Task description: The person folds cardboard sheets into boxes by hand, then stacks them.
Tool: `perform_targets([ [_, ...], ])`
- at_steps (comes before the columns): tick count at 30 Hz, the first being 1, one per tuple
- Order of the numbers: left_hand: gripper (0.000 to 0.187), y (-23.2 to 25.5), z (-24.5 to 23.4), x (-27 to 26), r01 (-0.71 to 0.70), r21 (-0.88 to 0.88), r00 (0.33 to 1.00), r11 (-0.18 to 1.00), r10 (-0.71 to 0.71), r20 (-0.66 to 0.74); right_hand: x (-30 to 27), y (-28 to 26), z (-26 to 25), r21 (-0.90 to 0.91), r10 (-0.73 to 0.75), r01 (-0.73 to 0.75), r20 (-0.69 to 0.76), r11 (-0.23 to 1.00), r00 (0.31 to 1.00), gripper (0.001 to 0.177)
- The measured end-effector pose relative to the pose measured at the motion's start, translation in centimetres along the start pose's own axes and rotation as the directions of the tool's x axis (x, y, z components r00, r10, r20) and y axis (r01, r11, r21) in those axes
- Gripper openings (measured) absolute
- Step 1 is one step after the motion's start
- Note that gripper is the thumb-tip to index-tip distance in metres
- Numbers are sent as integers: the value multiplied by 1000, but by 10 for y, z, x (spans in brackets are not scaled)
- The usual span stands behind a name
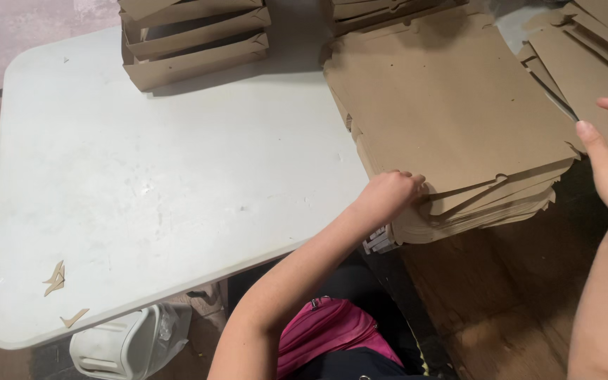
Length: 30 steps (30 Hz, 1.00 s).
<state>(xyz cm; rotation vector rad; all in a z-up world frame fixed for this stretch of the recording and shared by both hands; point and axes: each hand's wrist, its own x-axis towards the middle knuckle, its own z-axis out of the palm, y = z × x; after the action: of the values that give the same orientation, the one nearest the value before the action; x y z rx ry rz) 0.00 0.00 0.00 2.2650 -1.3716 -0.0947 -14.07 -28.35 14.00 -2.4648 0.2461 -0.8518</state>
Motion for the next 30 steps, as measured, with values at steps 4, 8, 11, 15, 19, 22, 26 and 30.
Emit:
perform_targets([
  [4,15,4,-26,-2,-144,263,962,954,197,-189,-11,-85,-21,-56,-272,276,68,960,960,42],
  [8,25,17,-116,-31,-137,453,650,881,426,-630,-17,-124,-4,-291,-199,274,262,917,944,95],
  [11,11,13,-176,-81,-130,384,516,914,393,-761,-30,-90,32,-423,-236,326,253,846,938,80],
  [15,17,0,-198,-175,-102,304,491,947,314,-812,-61,-106,73,-352,-320,350,144,868,937,32],
  [19,14,9,-164,-267,166,57,399,985,-14,-917,-93,-166,124,-18,-449,456,144,890,882,15],
  [22,20,17,-124,-317,279,-92,243,956,-163,-956,-111,-205,158,159,-482,458,176,875,858,20],
  [26,22,27,-73,-369,416,-311,151,855,-402,-903,-144,-232,209,326,-483,386,307,863,820,29],
  [30,15,17,-32,-400,495,-518,-28,697,-583,-812,-163,-244,244,387,-525,395,326,833,786,23],
])
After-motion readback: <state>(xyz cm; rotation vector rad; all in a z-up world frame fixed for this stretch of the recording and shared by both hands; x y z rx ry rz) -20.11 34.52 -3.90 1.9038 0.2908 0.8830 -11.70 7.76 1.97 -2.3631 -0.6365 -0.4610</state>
